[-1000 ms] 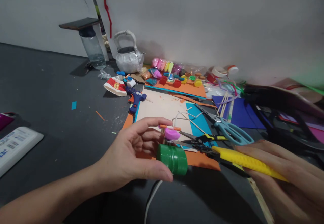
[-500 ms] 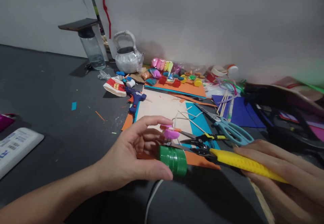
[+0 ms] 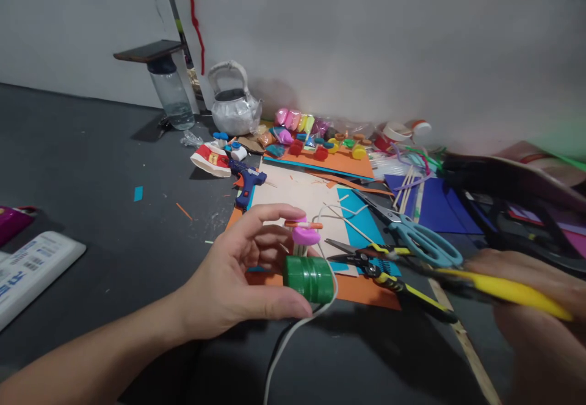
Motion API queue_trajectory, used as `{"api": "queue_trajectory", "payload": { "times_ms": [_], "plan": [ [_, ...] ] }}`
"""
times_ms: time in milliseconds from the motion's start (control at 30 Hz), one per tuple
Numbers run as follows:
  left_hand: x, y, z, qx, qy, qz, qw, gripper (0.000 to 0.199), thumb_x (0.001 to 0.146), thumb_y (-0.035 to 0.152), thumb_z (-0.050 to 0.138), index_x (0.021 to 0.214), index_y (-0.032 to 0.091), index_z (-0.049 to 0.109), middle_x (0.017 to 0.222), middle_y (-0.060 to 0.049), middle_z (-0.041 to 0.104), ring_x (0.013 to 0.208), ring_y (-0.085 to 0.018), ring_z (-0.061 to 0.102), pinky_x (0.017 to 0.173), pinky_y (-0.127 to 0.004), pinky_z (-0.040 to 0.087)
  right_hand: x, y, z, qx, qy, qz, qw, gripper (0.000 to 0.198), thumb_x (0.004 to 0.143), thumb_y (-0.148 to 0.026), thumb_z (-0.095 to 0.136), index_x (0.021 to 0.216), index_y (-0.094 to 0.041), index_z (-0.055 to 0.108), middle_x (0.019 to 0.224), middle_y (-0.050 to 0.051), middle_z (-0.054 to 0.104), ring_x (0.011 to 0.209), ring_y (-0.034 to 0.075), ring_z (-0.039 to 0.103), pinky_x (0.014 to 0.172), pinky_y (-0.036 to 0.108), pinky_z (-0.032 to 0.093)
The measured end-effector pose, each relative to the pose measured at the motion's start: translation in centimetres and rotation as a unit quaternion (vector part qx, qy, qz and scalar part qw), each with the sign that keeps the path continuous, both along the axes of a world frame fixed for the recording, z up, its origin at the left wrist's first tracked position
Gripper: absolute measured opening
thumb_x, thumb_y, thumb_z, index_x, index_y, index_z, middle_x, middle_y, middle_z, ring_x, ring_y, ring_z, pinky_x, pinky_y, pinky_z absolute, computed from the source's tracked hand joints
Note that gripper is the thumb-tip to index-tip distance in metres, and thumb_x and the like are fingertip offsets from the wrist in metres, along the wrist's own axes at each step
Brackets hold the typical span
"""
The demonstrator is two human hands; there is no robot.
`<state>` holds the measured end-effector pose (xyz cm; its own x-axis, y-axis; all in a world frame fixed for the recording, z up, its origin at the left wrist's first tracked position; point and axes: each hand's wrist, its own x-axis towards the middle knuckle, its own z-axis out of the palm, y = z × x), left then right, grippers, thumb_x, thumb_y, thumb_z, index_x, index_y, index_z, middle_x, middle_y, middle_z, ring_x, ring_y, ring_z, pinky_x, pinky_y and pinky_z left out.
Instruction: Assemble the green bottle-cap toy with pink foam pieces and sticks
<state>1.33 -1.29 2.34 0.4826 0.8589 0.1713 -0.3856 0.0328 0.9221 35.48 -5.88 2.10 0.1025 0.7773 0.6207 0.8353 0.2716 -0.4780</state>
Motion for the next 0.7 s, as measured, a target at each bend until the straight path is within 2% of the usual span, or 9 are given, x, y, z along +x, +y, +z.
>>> {"api": "queue_trajectory", "payload": {
  "times_ms": [67, 133, 167, 233, 333, 433, 567, 633, 700],
  "plan": [
    [0.0, 0.0, -0.1, 0.035, 0.025, 0.029, 0.999, 0.072, 0.067, 0.012, 0.087, 0.126, 0.038, 0.056, 0.11, 0.0, 0.072, 0.106, -0.019, 0.07, 0.09, -0.029, 0.06, 0.0, 0.7, 0.2, -0.02, 0.052, -0.064, 0.996, 0.014, 0.089, -0.037, 0.063, 0.095, -0.036, 0.075, 0.093, 0.006, 0.073, 0.087, 0.026, 0.072, 0.072, 0.039, 0.053],
    [0.1, -0.2, -0.3, 0.076, 0.061, 0.07, 0.993, 0.077, 0.064, 0.01, 0.089, 0.127, 0.04, 0.055, 0.115, 0.001, 0.071, 0.109, -0.019, 0.07, 0.092, -0.028, 0.059, -0.7, 1.6, 0.5, -0.08, -0.01, -0.093, 0.992, 0.02, 0.088, -0.035, 0.065, 0.106, -0.034, 0.072, 0.091, 0.005, 0.073, 0.08, 0.023, 0.071, 0.07, 0.036, 0.052],
    [0.2, -0.3, -0.5, 0.094, 0.079, 0.091, 0.988, 0.079, 0.063, 0.01, 0.089, 0.126, 0.041, 0.055, 0.118, 0.002, 0.07, 0.11, -0.019, 0.07, 0.093, -0.028, 0.059, -1.2, 2.1, 0.5, -0.135, -0.066, -0.082, 0.985, 0.024, 0.088, -0.034, 0.065, 0.111, -0.033, 0.07, 0.094, 0.006, 0.073, 0.082, 0.022, 0.07, 0.071, 0.035, 0.052],
    [0.3, -0.5, -0.8, 0.117, 0.106, 0.107, 0.982, 0.081, 0.064, 0.011, 0.089, 0.128, 0.044, 0.053, 0.119, 0.003, 0.07, 0.109, -0.019, 0.071, 0.093, -0.028, 0.059, -1.9, 3.1, 0.2, -0.17, -0.167, -0.042, 0.97, 0.027, 0.091, -0.034, 0.061, 0.116, -0.028, 0.068, 0.097, 0.007, 0.072, 0.083, 0.023, 0.07, 0.071, 0.034, 0.052],
    [0.3, -0.9, -1.2, 0.113, 0.135, 0.09, 0.98, 0.079, 0.069, 0.016, 0.086, 0.131, 0.048, 0.048, 0.122, 0.003, 0.069, 0.112, -0.021, 0.07, 0.087, -0.028, 0.062, -2.1, 4.1, -1.1, -0.161, -0.284, -0.016, 0.945, 0.03, 0.096, -0.033, 0.051, 0.121, -0.024, 0.064, 0.094, 0.009, 0.07, 0.079, 0.025, 0.069, 0.063, 0.035, 0.051],
    [0.2, -0.9, -1.5, 0.125, 0.153, 0.083, 0.977, 0.079, 0.072, 0.019, 0.085, 0.133, 0.05, 0.045, 0.127, 0.003, 0.067, 0.118, -0.023, 0.067, 0.08, -0.025, 0.064, -1.5, 4.5, -2.6, -0.158, -0.357, 0.0, 0.921, 0.033, 0.097, -0.033, 0.044, 0.12, -0.019, 0.063, 0.092, 0.013, 0.069, 0.083, 0.029, 0.067, 0.065, 0.038, 0.051],
    [0.1, -0.6, -1.9, 0.199, 0.185, 0.12, 0.955, 0.079, 0.071, 0.023, 0.086, 0.135, 0.045, 0.045, 0.127, 0.002, 0.066, 0.116, -0.021, 0.067, 0.092, -0.027, 0.06, -1.6, 4.5, -3.2, -0.181, -0.347, 0.046, 0.919, 0.044, 0.097, -0.049, 0.042, 0.118, -0.017, 0.063, 0.1, 0.014, 0.07, 0.087, 0.03, 0.066, 0.073, 0.043, 0.053],
    [0.1, -0.6, -1.9, 0.239, 0.207, 0.145, 0.937, 0.078, 0.07, 0.026, 0.087, 0.135, 0.041, 0.046, 0.124, 0.002, 0.068, 0.113, -0.02, 0.069, 0.098, -0.028, 0.057, -2.7, 4.2, -2.6, -0.176, -0.296, 0.049, 0.938, 0.046, 0.096, -0.054, 0.043, 0.116, -0.018, 0.064, 0.104, 0.013, 0.069, 0.093, 0.031, 0.066, 0.078, 0.044, 0.053],
    [0.1, -0.7, -1.9, 0.276, 0.236, 0.174, 0.915, 0.076, 0.07, 0.031, 0.086, 0.135, 0.037, 0.046, 0.121, 0.001, 0.07, 0.109, -0.02, 0.071, 0.097, -0.028, 0.057, -4.4, 3.5, -1.5, -0.146, -0.218, 0.048, 0.964, 0.039, 0.096, -0.051, 0.046, 0.115, -0.021, 0.063, 0.105, 0.011, 0.068, 0.092, 0.027, 0.067, 0.076, 0.04, 0.053]
  ]
}}
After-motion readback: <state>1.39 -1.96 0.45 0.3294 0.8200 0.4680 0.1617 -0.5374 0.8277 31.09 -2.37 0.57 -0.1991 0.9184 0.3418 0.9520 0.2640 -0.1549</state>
